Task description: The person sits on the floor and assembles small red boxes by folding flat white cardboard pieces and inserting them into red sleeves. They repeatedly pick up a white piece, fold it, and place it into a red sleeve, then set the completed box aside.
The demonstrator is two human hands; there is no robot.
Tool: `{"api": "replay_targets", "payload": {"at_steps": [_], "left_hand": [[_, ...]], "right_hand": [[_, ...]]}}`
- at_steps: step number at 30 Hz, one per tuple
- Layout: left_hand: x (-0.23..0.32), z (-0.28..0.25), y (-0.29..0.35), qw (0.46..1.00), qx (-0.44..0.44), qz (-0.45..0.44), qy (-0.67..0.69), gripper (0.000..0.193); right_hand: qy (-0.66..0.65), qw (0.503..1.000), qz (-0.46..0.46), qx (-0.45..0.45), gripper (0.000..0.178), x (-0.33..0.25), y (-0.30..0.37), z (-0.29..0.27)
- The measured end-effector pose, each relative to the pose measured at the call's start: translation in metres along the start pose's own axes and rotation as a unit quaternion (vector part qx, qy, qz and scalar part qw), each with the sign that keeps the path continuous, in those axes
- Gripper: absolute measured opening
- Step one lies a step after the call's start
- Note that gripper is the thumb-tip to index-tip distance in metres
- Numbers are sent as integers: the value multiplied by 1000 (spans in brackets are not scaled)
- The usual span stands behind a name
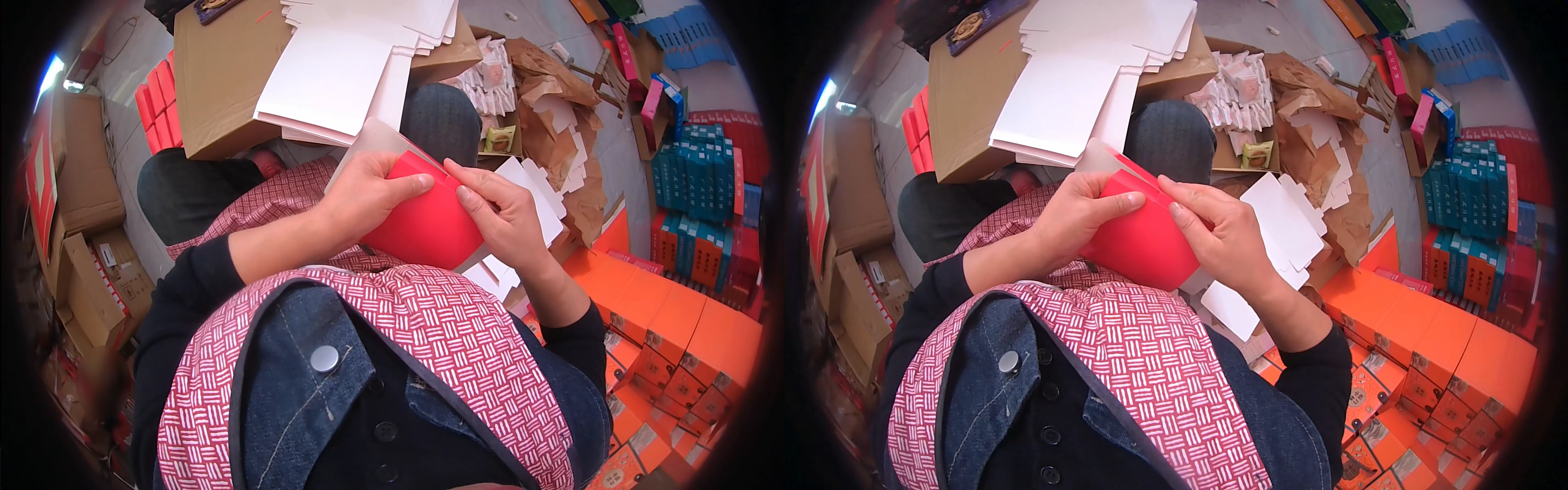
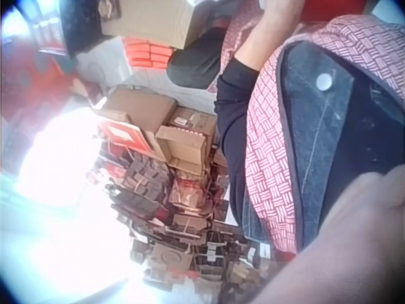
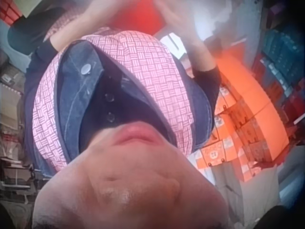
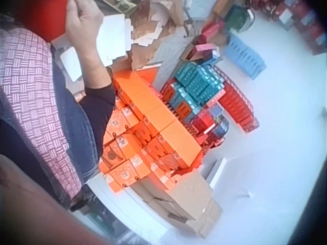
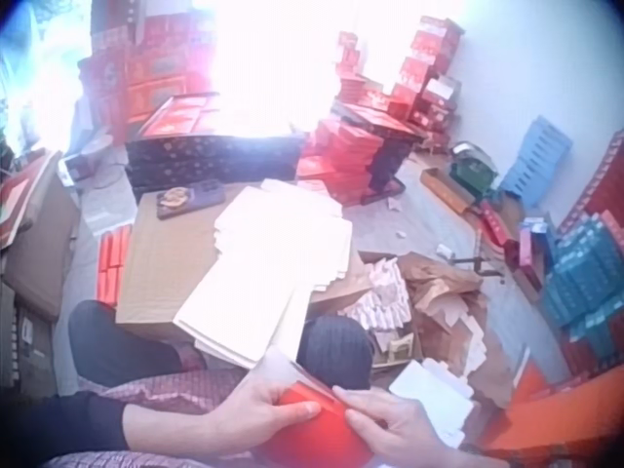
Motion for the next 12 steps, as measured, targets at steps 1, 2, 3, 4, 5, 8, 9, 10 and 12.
{"api": "replay_targets", "payload": {"at_steps": [1, 2, 3, 4, 5, 8, 9, 10, 12], "left_hand": [[0, 0, 0, 1000, 5, 0, 1, 23], [-1, 1, 0, 1000, 11, 0, 2, 22], [-1, 1, 0, 1000, 17, 1, 3, 22], [-2, 1, 0, 1000, 17, 4, 8, 22], [-3, 1, 0, 1000, 15, 6, 14, 22], [0, 0, 1, 1000, 5, -8, 6, 21], [1, 0, 1, 1000, 3, -16, -1, 21], [1, -1, 0, 1000, -3, -6, -3, 22], [-3, -3, -2, 1000, -15, 13, -6, 24]], "right_hand": [[25, 1000, -16, 1, 32, 0, 2, 1], [49, 998, -33, 3, 32, 0, 3, 3], [44, 999, -26, 1, 32, 0, 5, 4], [38, 999, -19, 0, 32, -2, 7, 7], [34, 999, -10, 0, 32, -3, 9, 7], [-51, 998, 43, -13, 33, 2, 4, 2], [-85, 994, 71, -22, 33, 1, 2, 1], [-95, 991, 84, -33, 33, 2, 2, 0], [-127, 983, 125, -49, 32, 3, 0, -3]]}}
Point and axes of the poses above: each hand's wrist, its own y-axis away from the middle knuckle, its own z-axis out of the palm, x = y × z, the point moved 1 cm from there along -y, towards the middle knuckle, and after that the axes turned 2 degrees about -y, right-handed, at the moved point
